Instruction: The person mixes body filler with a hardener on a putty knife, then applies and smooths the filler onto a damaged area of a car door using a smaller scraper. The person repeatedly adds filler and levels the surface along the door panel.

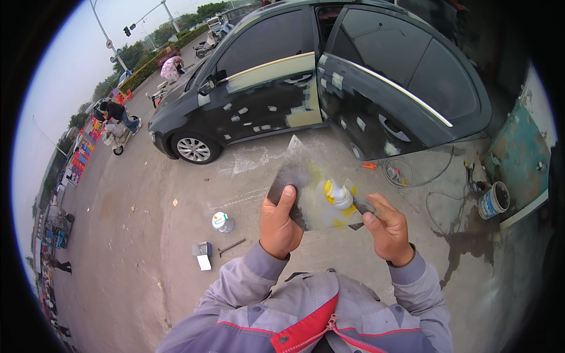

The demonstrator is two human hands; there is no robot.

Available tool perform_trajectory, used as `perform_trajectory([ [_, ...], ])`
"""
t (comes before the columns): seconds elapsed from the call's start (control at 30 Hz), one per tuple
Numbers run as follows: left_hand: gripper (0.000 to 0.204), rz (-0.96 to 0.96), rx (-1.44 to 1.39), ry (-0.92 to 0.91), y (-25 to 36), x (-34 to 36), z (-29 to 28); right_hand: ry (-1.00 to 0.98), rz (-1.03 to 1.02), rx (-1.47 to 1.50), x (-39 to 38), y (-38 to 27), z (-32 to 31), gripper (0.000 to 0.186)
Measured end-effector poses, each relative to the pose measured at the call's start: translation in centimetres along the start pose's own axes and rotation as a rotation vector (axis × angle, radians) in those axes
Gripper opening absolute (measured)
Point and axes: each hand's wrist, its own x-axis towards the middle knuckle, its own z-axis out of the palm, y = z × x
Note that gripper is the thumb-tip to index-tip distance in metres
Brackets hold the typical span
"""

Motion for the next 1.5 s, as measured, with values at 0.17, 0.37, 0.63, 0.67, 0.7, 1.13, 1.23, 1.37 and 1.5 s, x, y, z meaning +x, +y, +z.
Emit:
perform_trajectory([
  [0.17,0.040,0.302,-0.011,0.033,0.4,-2.5,-0.4,0.124,-0.049,-0.411,-2.1,-1.1,1.1,0.036],
  [0.37,0.041,0.411,0.253,0.011,-1.5,-10.9,1.2,0.067,-0.433,-0.587,-6.0,-3.7,7.1,0.057],
  [0.63,0.035,0.513,0.312,0.179,-0.8,-22.8,3.9,0.092,-0.386,-0.370,-13.6,-8.8,7.1,0.059],
  [0.67,0.035,0.548,0.358,0.095,-0.7,-23.8,4.4,0.046,-0.444,-0.436,-14.7,-9.7,7.5,0.060],
  [0.7,0.035,0.523,0.319,0.154,-0.6,-24.8,5.0,-0.020,-0.445,-0.432,-15.7,-10.6,7.1,0.059],
  [1.13,0.031,0.574,0.255,0.156,-5.4,-27.2,14.8,0.226,-0.349,-0.385,-21.4,-14.5,-3.8,0.057],
  [1.23,0.032,0.569,0.399,0.017,-8.8,-26.5,18.0,0.290,-0.304,-0.419,-22.1,-14.0,-7.5,0.059],
  [1.37,0.036,0.546,0.268,-0.167,-12.7,-23.8,22.6,0.184,-0.365,-0.516,-23.4,-13.7,-13.9,0.055],
  [1.5,0.038,0.510,0.176,-0.124,-15.9,-20.6,26.6,0.415,-0.194,-0.436,-24.6,-14.2,-22.1,0.029],
])
